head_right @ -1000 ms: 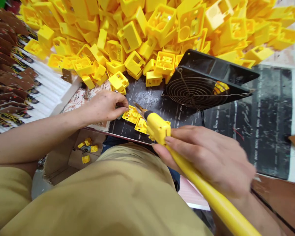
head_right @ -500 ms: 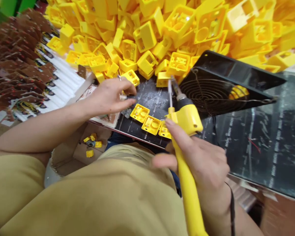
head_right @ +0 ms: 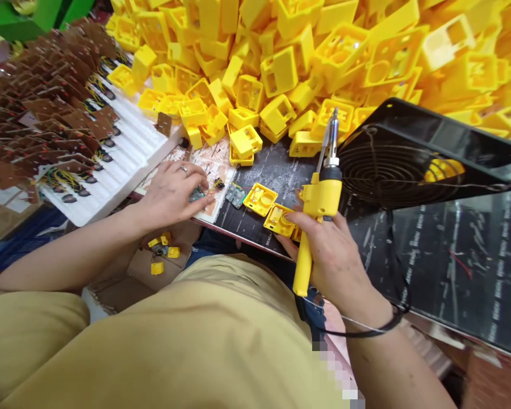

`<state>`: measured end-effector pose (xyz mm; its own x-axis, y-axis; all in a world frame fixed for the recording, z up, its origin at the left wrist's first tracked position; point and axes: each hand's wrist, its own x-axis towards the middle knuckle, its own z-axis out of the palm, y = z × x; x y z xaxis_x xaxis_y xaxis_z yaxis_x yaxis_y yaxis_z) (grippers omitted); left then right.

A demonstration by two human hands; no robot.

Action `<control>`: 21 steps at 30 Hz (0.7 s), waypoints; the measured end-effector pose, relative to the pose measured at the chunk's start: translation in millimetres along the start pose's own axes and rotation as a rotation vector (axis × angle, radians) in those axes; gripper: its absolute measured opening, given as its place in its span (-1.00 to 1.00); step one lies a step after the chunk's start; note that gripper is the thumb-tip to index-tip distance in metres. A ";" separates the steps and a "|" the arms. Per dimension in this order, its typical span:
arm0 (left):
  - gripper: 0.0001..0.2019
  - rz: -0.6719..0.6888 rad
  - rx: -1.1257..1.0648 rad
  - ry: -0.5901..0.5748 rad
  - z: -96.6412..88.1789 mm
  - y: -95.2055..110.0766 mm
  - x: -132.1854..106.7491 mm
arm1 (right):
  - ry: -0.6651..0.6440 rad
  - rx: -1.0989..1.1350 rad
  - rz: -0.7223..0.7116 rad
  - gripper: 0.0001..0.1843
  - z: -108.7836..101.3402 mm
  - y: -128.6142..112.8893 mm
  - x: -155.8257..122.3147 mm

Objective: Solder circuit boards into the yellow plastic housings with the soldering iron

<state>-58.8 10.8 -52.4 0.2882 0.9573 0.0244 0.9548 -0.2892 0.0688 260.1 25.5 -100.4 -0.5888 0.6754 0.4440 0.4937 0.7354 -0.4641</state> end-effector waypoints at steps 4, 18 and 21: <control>-0.81 0.074 -0.166 0.034 3.0 -7.6 1.8 | 0.036 -0.093 -0.042 -0.49 4.8 -12.2 5.7; -0.78 0.223 0.014 0.193 0.6 7.9 5.6 | 0.278 -0.107 -0.087 -0.67 -20.0 -35.4 22.7; -0.81 0.215 -0.026 0.227 -4.2 20.0 8.7 | 0.203 -0.083 -0.115 -0.73 -39.6 -35.8 10.4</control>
<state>-37.4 13.3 -46.6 0.4567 0.8498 0.2630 0.8709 -0.4875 0.0629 261.7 8.3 -48.8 -0.5079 0.5776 0.6391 0.4864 0.8046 -0.3406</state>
